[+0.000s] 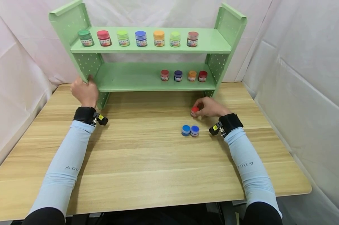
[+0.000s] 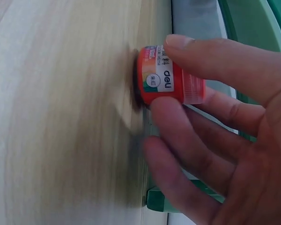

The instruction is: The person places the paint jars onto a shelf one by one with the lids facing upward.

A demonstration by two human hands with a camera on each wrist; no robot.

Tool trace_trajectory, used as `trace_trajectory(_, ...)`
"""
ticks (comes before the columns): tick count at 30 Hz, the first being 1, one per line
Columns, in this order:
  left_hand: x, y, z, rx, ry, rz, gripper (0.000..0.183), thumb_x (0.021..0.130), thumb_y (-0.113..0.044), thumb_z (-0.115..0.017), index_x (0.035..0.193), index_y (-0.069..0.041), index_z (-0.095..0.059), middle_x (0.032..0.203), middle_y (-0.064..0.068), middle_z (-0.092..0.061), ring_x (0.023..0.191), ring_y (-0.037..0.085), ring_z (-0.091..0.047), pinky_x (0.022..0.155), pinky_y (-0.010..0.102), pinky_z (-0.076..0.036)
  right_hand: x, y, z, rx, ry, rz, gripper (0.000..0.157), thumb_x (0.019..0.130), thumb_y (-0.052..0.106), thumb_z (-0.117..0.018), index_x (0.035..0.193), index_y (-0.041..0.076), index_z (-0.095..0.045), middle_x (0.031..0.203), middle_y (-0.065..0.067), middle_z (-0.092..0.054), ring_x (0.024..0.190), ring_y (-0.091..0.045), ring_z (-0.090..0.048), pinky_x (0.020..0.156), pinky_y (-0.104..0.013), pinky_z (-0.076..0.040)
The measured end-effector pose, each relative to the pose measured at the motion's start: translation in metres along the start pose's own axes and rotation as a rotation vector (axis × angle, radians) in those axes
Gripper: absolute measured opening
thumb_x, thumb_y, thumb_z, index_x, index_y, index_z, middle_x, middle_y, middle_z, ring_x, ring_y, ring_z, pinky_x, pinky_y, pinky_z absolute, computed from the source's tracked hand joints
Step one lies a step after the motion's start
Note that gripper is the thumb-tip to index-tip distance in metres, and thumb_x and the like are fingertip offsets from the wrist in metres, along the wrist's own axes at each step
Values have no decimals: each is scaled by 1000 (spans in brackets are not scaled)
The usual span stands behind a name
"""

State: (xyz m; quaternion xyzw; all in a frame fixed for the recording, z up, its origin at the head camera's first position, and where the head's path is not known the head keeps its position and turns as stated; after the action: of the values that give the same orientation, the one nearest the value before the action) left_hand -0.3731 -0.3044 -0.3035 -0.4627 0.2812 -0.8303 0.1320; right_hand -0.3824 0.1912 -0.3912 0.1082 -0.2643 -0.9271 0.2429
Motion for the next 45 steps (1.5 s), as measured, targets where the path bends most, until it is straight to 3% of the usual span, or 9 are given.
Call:
trace_trajectory(4, 0, 1, 1, 1, -7, -1, 25, 94, -21, -53, 101, -7, -72, 94, 8, -71, 75, 23, -64, 69, 37, -45, 1, 3, 5, -10, -40, 29, 37, 75, 36, -78, 101, 11, -69, 92, -1, -65, 86, -19, -54, 76, -35, -41)
trace_trajectory(9, 2, 0, 2, -9, -4, 4, 24, 94, -20, -53, 103, -9, -72, 97, 6, -70, 78, 22, -65, 73, 36, -46, 1, 9, 14, 1, -101, 61, 35, 76, 34, -78, 99, 10, -69, 92, -1, -65, 85, -19, -53, 74, -34, -41)
trace_trajectory(17, 0, 3, 1, -13, 0, 14, 24, 94, -23, -54, 99, -8, -72, 92, 8, -71, 75, 22, -64, 74, 35, -45, -1, 35, 23, -64, -133, 84, 35, 75, 34, -78, 101, 12, -70, 94, 1, -65, 82, -19, -52, 71, -34, -41)
trace_trajectory(24, -3, 6, 1, -38, 13, 37, 24, 95, -22, -54, 110, -12, -70, 101, 5, -70, 80, 20, -65, 78, 32, -45, 3, 54, 23, -53, -123, 115, 38, 73, 44, -77, 98, 16, -70, 92, 4, -65, 84, -17, -53, 73, -33, -41)
trace_trajectory(39, -3, 3, 2, -32, -13, -5, 22, 94, -20, -55, 102, -8, -72, 92, 8, -71, 66, 21, -60, 66, 36, -43, 29, 113, 14, -172, -53, 313, 25, 77, 39, -74, 97, 24, -67, 89, 13, -63, 80, -10, -53, 74, -27, -40)
trace_trajectory(45, -1, 2, -1, -36, -15, -8, 22, 94, -20, -55, 102, -9, -72, 93, 6, -71, 69, 21, -61, 68, 36, -43, 36, 134, 16, -149, -69, 401, 22, 80, 37, -73, 97, 24, -67, 90, 13, -62, 79, -12, -53, 70, -27, -40)
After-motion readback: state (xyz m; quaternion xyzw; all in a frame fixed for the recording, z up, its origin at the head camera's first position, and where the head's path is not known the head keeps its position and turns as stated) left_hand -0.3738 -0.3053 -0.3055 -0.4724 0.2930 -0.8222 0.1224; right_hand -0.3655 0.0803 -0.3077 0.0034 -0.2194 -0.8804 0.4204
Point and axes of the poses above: each hand's wrist, its own x-axis towards the middle knuckle, its own z-axis out of the back of the hand, y = z × x, the point moved 7 cm from there along x, towards the middle knuckle
